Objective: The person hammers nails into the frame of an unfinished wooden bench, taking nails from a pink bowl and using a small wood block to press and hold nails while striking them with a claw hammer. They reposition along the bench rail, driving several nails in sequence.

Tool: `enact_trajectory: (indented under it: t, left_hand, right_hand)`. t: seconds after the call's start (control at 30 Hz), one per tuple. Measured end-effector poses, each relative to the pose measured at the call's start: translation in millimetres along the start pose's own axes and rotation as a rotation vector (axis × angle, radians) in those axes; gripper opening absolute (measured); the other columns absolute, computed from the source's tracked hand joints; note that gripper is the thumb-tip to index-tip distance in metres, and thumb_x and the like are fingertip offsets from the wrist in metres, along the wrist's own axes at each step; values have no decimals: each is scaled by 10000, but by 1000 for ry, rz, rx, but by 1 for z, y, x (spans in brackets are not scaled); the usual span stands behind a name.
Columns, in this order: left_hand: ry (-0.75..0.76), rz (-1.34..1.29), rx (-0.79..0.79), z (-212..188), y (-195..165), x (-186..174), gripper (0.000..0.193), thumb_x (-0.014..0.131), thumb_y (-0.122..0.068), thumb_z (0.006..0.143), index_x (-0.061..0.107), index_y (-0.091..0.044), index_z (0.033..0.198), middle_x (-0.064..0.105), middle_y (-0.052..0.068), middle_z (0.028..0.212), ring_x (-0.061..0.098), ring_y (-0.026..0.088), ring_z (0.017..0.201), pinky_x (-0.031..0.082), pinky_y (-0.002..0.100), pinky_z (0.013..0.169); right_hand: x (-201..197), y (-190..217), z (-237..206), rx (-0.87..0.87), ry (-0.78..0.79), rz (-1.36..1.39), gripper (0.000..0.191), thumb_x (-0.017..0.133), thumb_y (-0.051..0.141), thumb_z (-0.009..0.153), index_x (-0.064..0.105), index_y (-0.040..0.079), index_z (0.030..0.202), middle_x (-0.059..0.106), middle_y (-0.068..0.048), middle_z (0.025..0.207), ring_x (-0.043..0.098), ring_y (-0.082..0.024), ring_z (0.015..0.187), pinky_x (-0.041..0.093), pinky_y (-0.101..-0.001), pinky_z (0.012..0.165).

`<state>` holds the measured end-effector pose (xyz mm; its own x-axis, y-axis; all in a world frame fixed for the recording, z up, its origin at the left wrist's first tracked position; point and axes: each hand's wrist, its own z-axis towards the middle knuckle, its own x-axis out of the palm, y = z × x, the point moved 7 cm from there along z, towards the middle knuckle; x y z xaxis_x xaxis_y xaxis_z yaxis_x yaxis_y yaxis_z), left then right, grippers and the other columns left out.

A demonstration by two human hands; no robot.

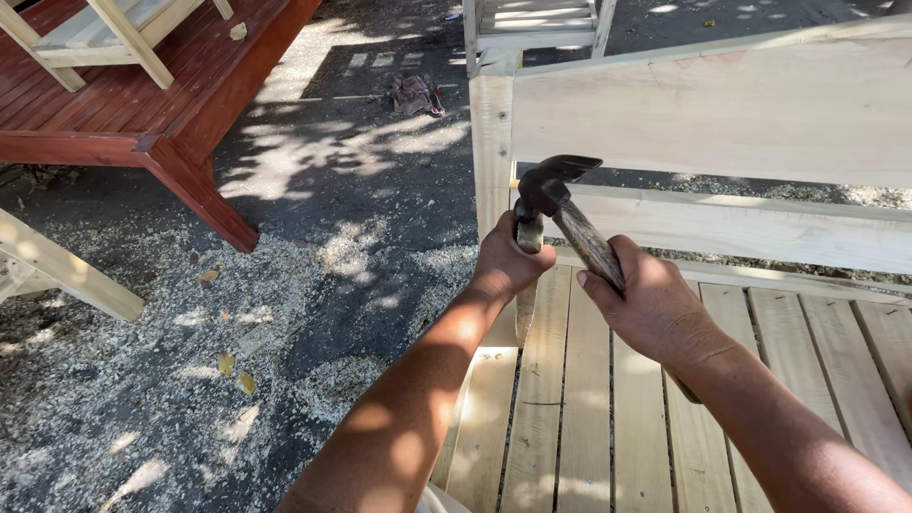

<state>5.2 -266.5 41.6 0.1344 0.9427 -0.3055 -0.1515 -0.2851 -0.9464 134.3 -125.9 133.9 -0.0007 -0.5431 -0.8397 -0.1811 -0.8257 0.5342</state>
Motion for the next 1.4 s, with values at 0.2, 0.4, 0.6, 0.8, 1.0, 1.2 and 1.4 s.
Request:
enact_trajectory:
  t: [0.2, 0.4, 0.6, 0.8, 1.0, 1.2, 1.4]
  left_hand:
    - [-15, -103, 44, 0, 7, -8, 449, 693, -167, 739, 562, -78, 1159, 689, 44, 876, 691, 155, 811, 572, 299, 789]
    - [-89, -149, 122, 0, 16, -11, 368, 615, -128, 765, 555, -89, 1126, 644, 65, 824, 637, 171, 756, 558, 325, 741]
    - [-94, -177, 176, 3, 26, -12, 341, 603, -111, 793, 524, -80, 1124, 617, 51, 816, 622, 156, 728, 558, 322, 711]
    - [-136, -210, 250, 5, 24, -13, 345, 639, -111, 807, 516, -67, 1126, 614, 48, 795, 623, 146, 702, 547, 304, 689]
    - [-228, -154, 324, 6, 17, -20, 311, 685, -117, 785, 570, -37, 1062, 612, 104, 880, 640, 214, 795, 549, 345, 758]
    - [-347, -15, 418, 7, 12, -23, 346, 704, -130, 754, 606, -27, 1070, 627, 159, 1016, 654, 326, 963, 543, 414, 892]
    - [-406, 70, 431, 6, 9, -21, 368, 716, -137, 725, 627, -37, 1068, 645, 156, 1020, 651, 345, 964, 532, 455, 888]
  right_hand:
    - [24, -28, 5, 215, -20, 359, 265, 636, 260, 976, 560, 14, 1039, 595, -124, 670, 583, -203, 512, 512, -393, 486]
    - [85, -98, 29, 387, 116, 594, 208, 631, 14, 889, 525, 4, 1068, 594, -135, 706, 579, -211, 525, 508, -405, 473]
    - [177, -145, 36, 616, 316, 1253, 234, 571, 195, 957, 483, 33, 1100, 604, -100, 752, 579, -184, 574, 536, -364, 517]
    - [213, -191, -4, 759, 492, 1298, 214, 605, 272, 984, 520, 134, 1124, 563, -83, 735, 545, -191, 546, 469, -366, 475]
    - [193, -193, 25, 575, 295, 661, 291, 656, 230, 972, 486, 107, 1174, 545, -101, 731, 549, -218, 531, 497, -422, 463]
    - [149, -136, 72, 330, 176, 239, 390, 611, 420, 995, 516, 57, 1101, 597, -139, 675, 569, -244, 482, 470, -414, 433]
    - [131, -104, 118, -28, -70, 207, 385, 598, 433, 989, 543, 61, 1069, 650, -172, 658, 625, -275, 528, 510, -447, 573]
